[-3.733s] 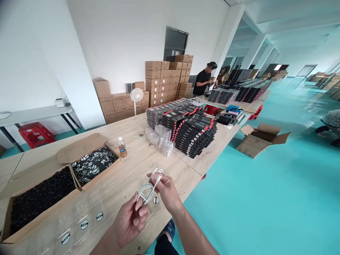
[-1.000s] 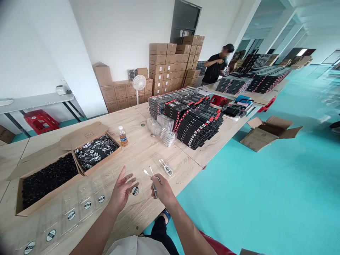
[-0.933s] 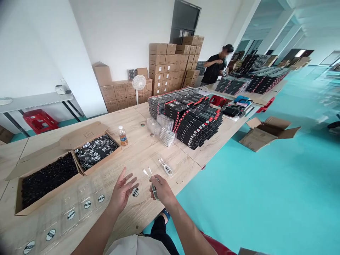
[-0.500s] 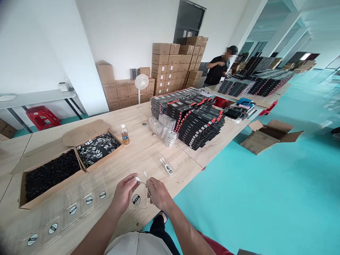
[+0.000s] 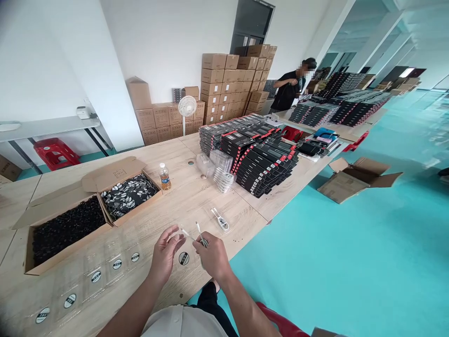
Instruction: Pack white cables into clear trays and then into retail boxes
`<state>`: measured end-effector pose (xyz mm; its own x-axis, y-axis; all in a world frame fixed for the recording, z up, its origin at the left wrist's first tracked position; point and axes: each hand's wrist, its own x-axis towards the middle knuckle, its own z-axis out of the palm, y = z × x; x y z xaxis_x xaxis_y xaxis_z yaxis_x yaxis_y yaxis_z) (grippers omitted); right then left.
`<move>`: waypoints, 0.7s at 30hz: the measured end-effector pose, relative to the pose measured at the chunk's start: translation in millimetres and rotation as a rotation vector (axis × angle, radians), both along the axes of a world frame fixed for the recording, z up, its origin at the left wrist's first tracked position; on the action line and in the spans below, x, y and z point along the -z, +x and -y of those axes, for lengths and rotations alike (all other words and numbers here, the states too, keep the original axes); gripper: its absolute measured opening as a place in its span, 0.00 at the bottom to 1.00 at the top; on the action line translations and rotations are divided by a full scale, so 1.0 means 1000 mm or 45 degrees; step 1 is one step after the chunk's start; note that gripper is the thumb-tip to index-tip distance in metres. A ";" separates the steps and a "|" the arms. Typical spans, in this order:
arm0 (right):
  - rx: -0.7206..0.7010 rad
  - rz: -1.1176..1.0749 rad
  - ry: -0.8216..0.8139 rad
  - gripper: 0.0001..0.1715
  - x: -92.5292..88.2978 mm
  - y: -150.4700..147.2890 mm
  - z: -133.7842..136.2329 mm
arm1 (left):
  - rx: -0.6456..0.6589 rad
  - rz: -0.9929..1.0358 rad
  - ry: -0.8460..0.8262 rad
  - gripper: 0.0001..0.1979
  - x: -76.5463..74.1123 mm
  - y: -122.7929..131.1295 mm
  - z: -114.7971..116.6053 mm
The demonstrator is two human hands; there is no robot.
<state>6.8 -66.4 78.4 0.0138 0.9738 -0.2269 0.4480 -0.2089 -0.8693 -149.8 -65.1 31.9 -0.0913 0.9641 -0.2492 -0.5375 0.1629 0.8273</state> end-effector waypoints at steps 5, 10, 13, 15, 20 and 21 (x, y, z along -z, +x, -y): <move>0.018 -0.300 -0.203 0.12 -0.007 -0.007 -0.001 | -0.085 0.179 -0.058 0.46 -0.002 0.001 -0.002; 0.003 -0.583 -0.383 0.12 -0.002 -0.027 0.002 | -0.077 0.351 -0.225 0.26 -0.007 0.002 -0.004; 0.005 -0.620 -0.431 0.12 0.006 -0.032 0.000 | -0.037 0.328 -0.193 0.14 -0.009 0.000 -0.004; -0.003 -0.638 -0.465 0.12 0.011 -0.034 -0.003 | 0.007 0.303 -0.147 0.09 -0.011 -0.002 -0.003; -0.008 -0.668 -0.506 0.14 0.018 -0.039 -0.006 | 0.009 0.185 -0.187 0.11 -0.013 -0.001 -0.004; -0.010 -0.667 -0.515 0.15 0.019 -0.040 -0.005 | -0.005 0.155 -0.197 0.13 -0.013 -0.001 -0.005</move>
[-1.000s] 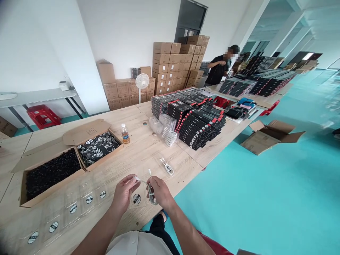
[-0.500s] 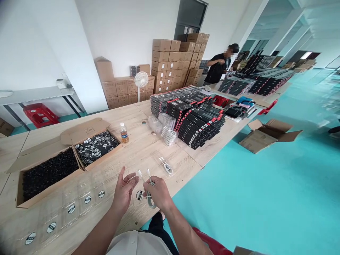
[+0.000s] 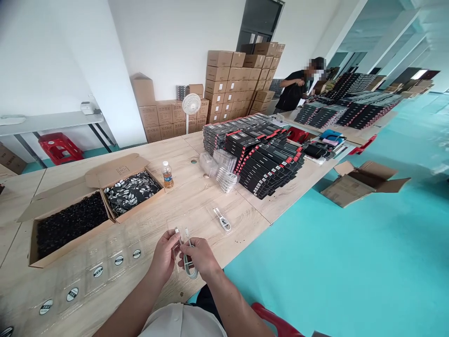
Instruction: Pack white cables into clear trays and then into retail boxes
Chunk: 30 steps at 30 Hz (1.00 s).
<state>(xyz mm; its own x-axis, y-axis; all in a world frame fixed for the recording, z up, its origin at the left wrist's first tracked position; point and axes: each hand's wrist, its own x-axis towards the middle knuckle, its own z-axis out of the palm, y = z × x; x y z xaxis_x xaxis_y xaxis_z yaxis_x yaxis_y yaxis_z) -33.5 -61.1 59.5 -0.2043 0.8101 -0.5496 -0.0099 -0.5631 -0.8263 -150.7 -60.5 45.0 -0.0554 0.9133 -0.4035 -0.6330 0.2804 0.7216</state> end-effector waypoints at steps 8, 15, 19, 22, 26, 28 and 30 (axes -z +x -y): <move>-0.022 0.070 0.018 0.13 0.002 -0.006 0.000 | -0.110 -0.106 0.041 0.17 0.008 0.007 -0.001; -0.248 0.791 0.411 0.08 -0.013 -0.008 -0.001 | -0.224 -0.044 -0.022 0.19 0.012 0.005 -0.009; -0.375 1.287 0.635 0.08 -0.011 -0.009 0.000 | -0.135 0.003 -0.080 0.19 0.013 0.005 -0.009; -0.449 1.405 0.630 0.09 -0.005 -0.006 -0.002 | -0.039 0.022 -0.079 0.16 0.014 0.005 -0.008; -0.420 1.254 0.621 0.11 -0.003 0.003 -0.007 | -0.008 0.038 -0.036 0.15 0.013 0.004 -0.008; -0.412 1.186 0.633 0.12 -0.005 0.006 -0.007 | -0.027 0.046 -0.015 0.15 0.012 0.004 -0.008; -0.419 1.215 0.649 0.12 -0.007 0.006 -0.007 | -0.041 0.054 0.002 0.14 0.010 0.006 -0.008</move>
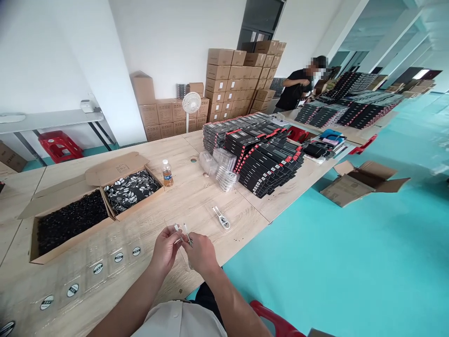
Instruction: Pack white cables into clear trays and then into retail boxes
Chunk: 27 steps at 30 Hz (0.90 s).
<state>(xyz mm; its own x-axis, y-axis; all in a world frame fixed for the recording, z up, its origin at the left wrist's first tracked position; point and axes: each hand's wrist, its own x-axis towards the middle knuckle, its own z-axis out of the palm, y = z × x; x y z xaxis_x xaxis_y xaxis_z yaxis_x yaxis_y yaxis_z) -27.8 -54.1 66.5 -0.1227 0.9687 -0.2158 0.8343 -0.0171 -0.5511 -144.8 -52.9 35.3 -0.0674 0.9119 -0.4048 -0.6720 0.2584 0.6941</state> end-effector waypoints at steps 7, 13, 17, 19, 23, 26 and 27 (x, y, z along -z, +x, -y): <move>-0.032 0.007 0.083 0.07 0.001 -0.005 0.000 | -0.059 0.008 0.011 0.13 -0.008 -0.002 -0.001; 0.035 -0.207 0.267 0.11 -0.005 0.003 0.006 | -0.145 0.018 0.052 0.14 -0.020 -0.008 -0.003; 0.088 -0.325 0.376 0.16 -0.008 0.005 0.005 | -0.145 0.026 0.048 0.20 -0.032 -0.008 -0.001; 0.129 -0.468 0.282 0.19 -0.009 0.007 0.002 | -0.120 0.031 0.027 0.23 -0.037 -0.008 0.000; 0.142 -0.720 0.074 0.22 -0.013 0.014 -0.003 | -0.011 0.080 0.029 0.25 -0.044 -0.010 0.001; 0.156 -0.820 -0.028 0.21 -0.018 0.016 -0.004 | 0.065 0.114 0.078 0.20 -0.048 -0.011 0.002; 0.172 -0.828 -0.029 0.20 -0.019 0.016 -0.005 | 0.080 0.111 0.079 0.18 -0.049 -0.011 0.003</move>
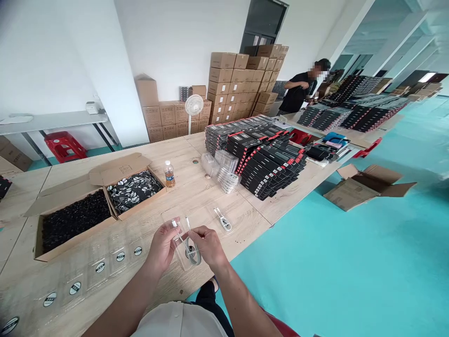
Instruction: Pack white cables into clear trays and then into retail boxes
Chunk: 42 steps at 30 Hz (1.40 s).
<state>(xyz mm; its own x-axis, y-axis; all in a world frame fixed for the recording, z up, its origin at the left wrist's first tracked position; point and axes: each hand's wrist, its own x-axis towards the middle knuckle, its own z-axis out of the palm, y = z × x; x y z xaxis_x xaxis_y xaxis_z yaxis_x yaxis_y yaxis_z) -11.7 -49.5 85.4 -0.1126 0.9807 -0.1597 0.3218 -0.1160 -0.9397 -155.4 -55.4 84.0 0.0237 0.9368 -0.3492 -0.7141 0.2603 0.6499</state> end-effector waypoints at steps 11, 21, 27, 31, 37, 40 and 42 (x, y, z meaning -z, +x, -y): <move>0.058 0.390 0.115 0.10 -0.010 -0.010 0.000 | 0.036 -0.055 -0.006 0.11 0.007 0.010 0.005; -0.038 0.701 0.152 0.10 -0.016 -0.010 0.007 | -0.171 -0.224 -0.172 0.15 0.020 0.029 0.000; -0.146 0.713 0.269 0.16 -0.005 0.003 0.029 | -0.237 -0.137 -0.224 0.14 0.026 0.016 -0.006; -0.079 0.637 0.311 0.16 0.008 0.011 0.040 | -0.289 0.062 -0.221 0.12 0.033 0.011 -0.007; 0.025 0.641 0.322 0.12 0.016 0.008 0.036 | -0.271 0.109 -0.165 0.10 0.035 0.017 -0.003; 0.076 0.535 0.225 0.11 0.021 0.005 0.033 | -0.321 0.103 -0.150 0.10 0.034 0.017 -0.002; 0.108 0.439 0.181 0.10 0.023 0.003 0.033 | -0.324 0.105 -0.119 0.11 0.032 0.015 -0.004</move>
<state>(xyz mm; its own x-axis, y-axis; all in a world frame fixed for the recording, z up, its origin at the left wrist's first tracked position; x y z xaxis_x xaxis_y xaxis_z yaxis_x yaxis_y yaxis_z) -8.5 -82.2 61.9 0.0061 0.9993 -0.0356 0.6165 -0.0318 -0.7867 -140.2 -51.9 51.5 -0.1765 0.8799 -0.4412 -0.8135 0.1220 0.5687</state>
